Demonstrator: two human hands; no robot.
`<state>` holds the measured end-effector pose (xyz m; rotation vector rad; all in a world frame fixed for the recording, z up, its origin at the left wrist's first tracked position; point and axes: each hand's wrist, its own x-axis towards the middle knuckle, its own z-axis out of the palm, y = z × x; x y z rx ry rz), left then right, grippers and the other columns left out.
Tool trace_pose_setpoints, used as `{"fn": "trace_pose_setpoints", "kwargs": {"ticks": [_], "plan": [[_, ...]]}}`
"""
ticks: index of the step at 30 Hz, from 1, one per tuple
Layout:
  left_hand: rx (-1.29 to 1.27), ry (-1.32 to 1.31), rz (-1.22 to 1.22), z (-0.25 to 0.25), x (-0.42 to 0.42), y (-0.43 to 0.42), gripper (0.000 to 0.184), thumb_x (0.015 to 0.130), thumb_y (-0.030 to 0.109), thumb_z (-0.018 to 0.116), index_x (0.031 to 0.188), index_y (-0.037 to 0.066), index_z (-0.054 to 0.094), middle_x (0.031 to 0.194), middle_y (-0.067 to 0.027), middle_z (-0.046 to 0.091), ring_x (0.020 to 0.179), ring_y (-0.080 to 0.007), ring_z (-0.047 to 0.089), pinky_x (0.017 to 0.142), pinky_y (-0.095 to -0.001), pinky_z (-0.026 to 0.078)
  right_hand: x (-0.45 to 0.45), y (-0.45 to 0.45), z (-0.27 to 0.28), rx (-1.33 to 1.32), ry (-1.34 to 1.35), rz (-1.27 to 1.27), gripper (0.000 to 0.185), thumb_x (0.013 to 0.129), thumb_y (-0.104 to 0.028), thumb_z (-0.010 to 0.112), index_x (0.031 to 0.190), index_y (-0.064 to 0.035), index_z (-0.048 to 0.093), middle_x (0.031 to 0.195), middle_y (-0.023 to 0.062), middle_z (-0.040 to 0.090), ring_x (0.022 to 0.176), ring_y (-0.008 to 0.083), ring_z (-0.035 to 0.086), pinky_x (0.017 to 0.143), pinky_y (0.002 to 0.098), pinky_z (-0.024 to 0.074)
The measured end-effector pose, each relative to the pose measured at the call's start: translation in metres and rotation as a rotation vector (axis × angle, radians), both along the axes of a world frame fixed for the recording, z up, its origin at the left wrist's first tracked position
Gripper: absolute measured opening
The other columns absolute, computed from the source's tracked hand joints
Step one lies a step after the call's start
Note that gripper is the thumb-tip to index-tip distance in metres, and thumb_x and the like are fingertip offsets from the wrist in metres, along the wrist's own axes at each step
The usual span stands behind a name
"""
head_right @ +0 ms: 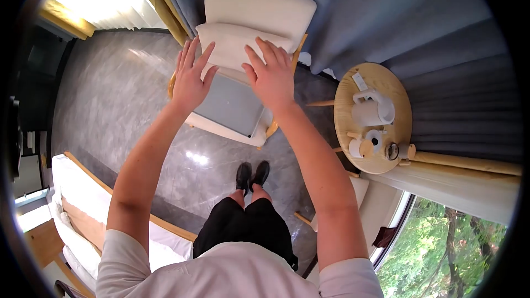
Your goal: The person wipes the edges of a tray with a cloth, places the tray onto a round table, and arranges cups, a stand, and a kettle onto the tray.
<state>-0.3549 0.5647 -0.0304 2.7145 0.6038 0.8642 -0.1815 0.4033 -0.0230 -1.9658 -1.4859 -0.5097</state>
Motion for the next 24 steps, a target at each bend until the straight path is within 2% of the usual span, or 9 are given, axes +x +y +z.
{"fn": "trace_pose_setpoints", "kwargs": {"ticks": [3,9,12,15,21,24], "plan": [[-0.015,0.02,0.025,-0.006,0.003,0.006,0.056,0.101,0.026,0.066,0.155,0.024,0.05,0.16,-0.0274,0.039,0.15,-0.051,0.032,0.124,-0.058,0.026,0.004,0.008,-0.009,-0.017,-0.041,0.019,0.042,0.095,-0.028,0.074,0.133,-0.0133,0.069,0.145,0.0099,0.059,0.13,0.0314,0.057,0.11,0.0488,0.0451],[-0.01,0.017,0.028,-0.022,0.007,0.03,0.058,0.102,0.026,0.066,0.157,0.024,0.049,0.161,-0.0277,0.039,0.151,-0.0512,0.031,0.125,-0.0573,0.025,0.009,0.025,-0.026,-0.034,-0.01,-0.018,0.038,0.096,-0.027,0.07,0.132,-0.0139,0.068,0.144,0.0101,0.059,0.135,0.03,0.054,0.114,0.0519,0.0411],[-0.042,0.025,-0.003,-0.028,0.009,0.051,0.058,0.102,0.027,0.065,0.157,0.024,0.047,0.161,-0.0273,0.038,0.151,-0.0506,0.03,0.125,-0.0572,0.025,0.009,0.037,-0.025,-0.049,-0.054,-0.057,0.041,0.095,-0.028,0.074,0.132,-0.0129,0.069,0.144,0.0098,0.06,0.13,0.0314,0.057,0.111,0.0487,0.0439],[-0.06,0.092,-0.068,-0.037,0.002,0.076,0.059,0.102,0.028,0.065,0.158,0.026,0.046,0.163,-0.0265,0.036,0.152,-0.0501,0.029,0.126,-0.0571,0.024,0.005,0.051,-0.028,-0.048,-0.033,-0.124,0.039,0.097,-0.028,0.07,0.133,-0.0136,0.068,0.145,0.0104,0.058,0.135,0.0301,0.054,0.114,0.0518,0.0417],[-0.078,0.152,-0.135,-0.072,-0.012,0.127,0.059,0.103,0.027,0.063,0.159,0.027,0.044,0.164,-0.025,0.035,0.153,-0.0497,0.029,0.126,-0.0566,0.024,-0.022,0.07,-0.054,-0.091,-0.011,-0.302,0.039,0.096,-0.026,0.073,0.131,-0.0106,0.069,0.143,0.0113,0.061,0.129,0.0322,0.058,0.111,0.0494,0.0445],[-0.058,0.19,-0.162,-0.1,-0.012,0.142,0.062,0.102,0.028,0.066,0.159,0.026,0.044,0.165,-0.0235,0.034,0.152,-0.0485,0.031,0.126,-0.0554,0.027,-0.036,0.068,-0.087,-0.141,0.051,-0.331,0.039,0.097,-0.027,0.07,0.132,-0.0121,0.068,0.143,0.0101,0.06,0.132,0.0304,0.057,0.113,0.0517,0.043]]}}
